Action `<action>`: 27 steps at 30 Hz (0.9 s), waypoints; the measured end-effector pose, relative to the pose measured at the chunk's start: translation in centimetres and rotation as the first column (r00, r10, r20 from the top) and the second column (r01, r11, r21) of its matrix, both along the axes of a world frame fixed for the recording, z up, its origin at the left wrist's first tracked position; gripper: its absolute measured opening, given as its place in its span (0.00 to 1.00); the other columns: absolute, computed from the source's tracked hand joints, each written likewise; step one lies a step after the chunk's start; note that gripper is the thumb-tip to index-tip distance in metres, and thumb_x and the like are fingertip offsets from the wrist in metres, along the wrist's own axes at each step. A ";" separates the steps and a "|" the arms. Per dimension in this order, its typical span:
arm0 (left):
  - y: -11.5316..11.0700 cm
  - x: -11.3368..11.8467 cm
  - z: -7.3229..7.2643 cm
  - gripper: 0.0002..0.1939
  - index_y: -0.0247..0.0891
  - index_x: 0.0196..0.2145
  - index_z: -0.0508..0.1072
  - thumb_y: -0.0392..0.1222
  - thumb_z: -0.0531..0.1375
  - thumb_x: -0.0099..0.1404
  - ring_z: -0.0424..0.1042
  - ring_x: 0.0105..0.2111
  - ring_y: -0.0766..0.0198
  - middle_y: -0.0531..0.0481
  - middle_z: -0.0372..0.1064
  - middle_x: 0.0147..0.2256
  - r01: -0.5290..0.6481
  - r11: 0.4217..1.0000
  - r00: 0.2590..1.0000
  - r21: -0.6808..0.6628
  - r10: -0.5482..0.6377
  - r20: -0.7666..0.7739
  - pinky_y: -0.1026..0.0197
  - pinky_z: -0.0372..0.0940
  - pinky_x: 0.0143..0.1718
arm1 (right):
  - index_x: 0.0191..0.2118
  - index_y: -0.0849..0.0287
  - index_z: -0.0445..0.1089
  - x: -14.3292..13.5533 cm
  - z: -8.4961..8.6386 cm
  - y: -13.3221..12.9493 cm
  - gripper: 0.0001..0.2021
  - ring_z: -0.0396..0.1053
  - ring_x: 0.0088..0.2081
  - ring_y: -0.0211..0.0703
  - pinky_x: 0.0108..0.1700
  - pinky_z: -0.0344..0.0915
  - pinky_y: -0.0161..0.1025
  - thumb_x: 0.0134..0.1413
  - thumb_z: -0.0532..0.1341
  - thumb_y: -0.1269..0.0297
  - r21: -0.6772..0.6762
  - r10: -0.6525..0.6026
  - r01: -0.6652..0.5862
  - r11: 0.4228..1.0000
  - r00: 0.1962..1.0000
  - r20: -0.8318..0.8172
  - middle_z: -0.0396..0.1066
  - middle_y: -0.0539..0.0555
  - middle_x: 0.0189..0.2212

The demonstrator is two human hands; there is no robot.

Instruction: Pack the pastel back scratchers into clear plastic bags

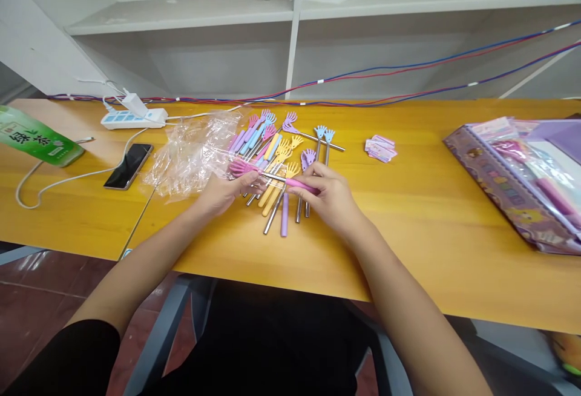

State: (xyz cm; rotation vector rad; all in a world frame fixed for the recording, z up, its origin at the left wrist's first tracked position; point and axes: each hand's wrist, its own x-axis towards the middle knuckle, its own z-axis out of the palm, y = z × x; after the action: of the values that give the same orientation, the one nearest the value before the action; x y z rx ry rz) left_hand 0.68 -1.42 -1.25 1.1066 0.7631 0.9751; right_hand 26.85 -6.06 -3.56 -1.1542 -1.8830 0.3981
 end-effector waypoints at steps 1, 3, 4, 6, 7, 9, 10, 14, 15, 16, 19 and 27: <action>0.0 0.0 -0.1 0.24 0.32 0.40 0.82 0.53 0.80 0.56 0.83 0.37 0.58 0.43 0.82 0.38 -0.010 1.000 1.000 -0.009 0.010 -0.004 0.55 0.81 0.42 | 0.47 0.50 0.87 -0.2 0.0 0.0 0.13 0.70 0.35 0.47 0.36 0.67 0.46 0.70 0.68 0.50 -0.008 0.002 -0.002 1.000 1.000 -0.010 0.71 0.55 0.34; 0.1 0.0 -0.3 0.23 0.33 0.40 0.82 0.53 0.80 0.56 0.82 0.36 0.60 0.44 0.81 0.39 -0.039 0.999 0.999 -0.008 0.039 -0.014 0.57 0.80 0.41 | 0.48 0.49 0.87 -0.5 -0.1 -0.1 0.13 0.70 0.35 0.48 0.37 0.67 0.46 0.70 0.68 0.50 -0.023 0.007 -0.007 1.000 1.000 -0.027 0.71 0.55 0.34; 0.1 -0.1 -0.5 0.23 0.33 0.39 0.82 0.53 0.80 0.56 0.81 0.35 0.61 0.44 0.81 0.39 -0.044 0.999 0.999 0.007 0.044 -0.020 0.58 0.80 0.39 | 0.48 0.48 0.87 -0.7 -0.1 -0.1 0.13 0.70 0.35 0.48 0.37 0.68 0.47 0.70 0.68 0.50 -0.030 0.008 -0.009 1.000 0.999 -0.032 0.71 0.55 0.35; 0.1 -0.1 -0.6 0.22 0.34 0.39 0.82 0.53 0.80 0.57 0.80 0.34 0.63 0.46 0.80 0.37 -0.023 0.998 0.999 0.055 0.025 -0.038 0.60 0.78 0.37 | 0.48 0.48 0.87 -0.9 -0.1 -0.2 0.13 0.70 0.36 0.49 0.38 0.68 0.47 0.70 0.68 0.49 -0.042 0.011 -0.013 0.999 0.999 -0.038 0.71 0.55 0.35; 0.1 -0.2 -0.7 0.22 0.34 0.38 0.82 0.54 0.79 0.57 0.79 0.33 0.63 0.45 0.80 0.36 -0.002 0.997 0.999 0.077 0.006 -0.052 0.60 0.78 0.36 | 0.48 0.48 0.87 -1.0 -0.1 -0.2 0.13 0.70 0.36 0.49 0.39 0.69 0.48 0.69 0.68 0.49 -0.047 0.013 -0.015 0.999 0.999 -0.039 0.71 0.55 0.35; 0.0 -0.1 -0.8 0.22 0.34 0.38 0.83 0.55 0.79 0.58 0.79 0.32 0.63 0.45 0.80 0.36 0.047 0.994 0.995 0.097 -0.038 -0.087 0.59 0.77 0.36 | 0.49 0.48 0.87 -1.1 -0.1 -0.3 0.13 0.70 0.36 0.49 0.39 0.70 0.48 0.69 0.68 0.49 -0.055 0.018 -0.020 0.998 0.999 -0.039 0.71 0.55 0.35; -0.1 -0.1 -0.9 0.22 0.34 0.39 0.83 0.55 0.78 0.59 0.79 0.33 0.62 0.44 0.81 0.37 0.066 0.993 0.993 0.095 -0.056 -0.104 0.58 0.77 0.37 | 0.48 0.48 0.87 -1.2 -0.1 -0.3 0.13 0.70 0.36 0.48 0.39 0.70 0.47 0.69 0.68 0.49 -0.056 0.023 -0.025 0.998 0.999 -0.039 0.71 0.55 0.35; -0.5 0.2 -0.8 0.21 0.36 0.39 0.84 0.57 0.77 0.61 0.78 0.35 0.61 0.44 0.81 0.38 0.155 0.985 0.981 0.081 -0.144 -0.128 0.57 0.77 0.39 | 0.46 0.49 0.86 -1.6 0.0 -0.4 0.12 0.70 0.36 0.49 0.40 0.70 0.47 0.68 0.69 0.50 -0.061 0.053 -0.055 0.997 0.998 -0.035 0.71 0.55 0.35; -0.6 0.2 -0.8 0.21 0.36 0.39 0.84 0.57 0.77 0.60 0.78 0.35 0.62 0.45 0.80 0.37 0.166 0.983 0.980 0.083 -0.155 -0.125 0.58 0.76 0.39 | 0.47 0.50 0.85 -1.7 0.0 -0.4 0.12 0.70 0.36 0.49 0.40 0.70 0.47 0.68 0.70 0.50 -0.068 0.051 -0.053 0.996 0.998 -0.034 0.71 0.55 0.35; -0.6 0.3 -0.7 0.21 0.36 0.38 0.83 0.57 0.77 0.60 0.77 0.34 0.63 0.46 0.80 0.36 0.160 0.983 0.981 0.085 -0.149 -0.121 0.58 0.76 0.39 | 0.49 0.50 0.84 -1.8 0.1 -0.4 0.12 0.70 0.36 0.49 0.41 0.70 0.47 0.67 0.70 0.51 -0.078 0.045 -0.048 0.996 0.998 -0.035 0.71 0.54 0.35; -0.4 0.2 -0.5 0.22 0.36 0.38 0.83 0.57 0.78 0.58 0.76 0.33 0.64 0.48 0.78 0.34 0.040 0.996 0.995 0.082 -0.032 -0.092 0.60 0.74 0.37 | 0.59 0.49 0.76 -1.5 0.4 -0.5 0.20 0.71 0.35 0.47 0.39 0.70 0.45 0.66 0.71 0.53 -0.137 0.026 -0.039 0.990 0.995 -0.099 0.72 0.52 0.35; 0.9 -0.6 0.7 0.27 0.34 0.35 0.81 0.56 0.83 0.49 0.74 0.30 0.68 0.52 0.75 0.30 -0.134 0.991 0.989 -0.014 0.134 0.058 0.63 0.70 0.32 | 0.46 0.50 0.72 -0.3 1.3 -0.4 0.11 0.78 0.42 0.49 0.45 0.77 0.47 0.67 0.69 0.52 -0.173 -0.104 0.039 0.984 0.919 -0.380 0.77 0.55 0.41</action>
State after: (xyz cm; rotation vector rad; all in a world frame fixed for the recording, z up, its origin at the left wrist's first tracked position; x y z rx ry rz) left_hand 0.11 -0.49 -0.60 1.0234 0.8010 1.1116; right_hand 26.58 -6.42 -2.26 -1.1491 -1.4782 0.6966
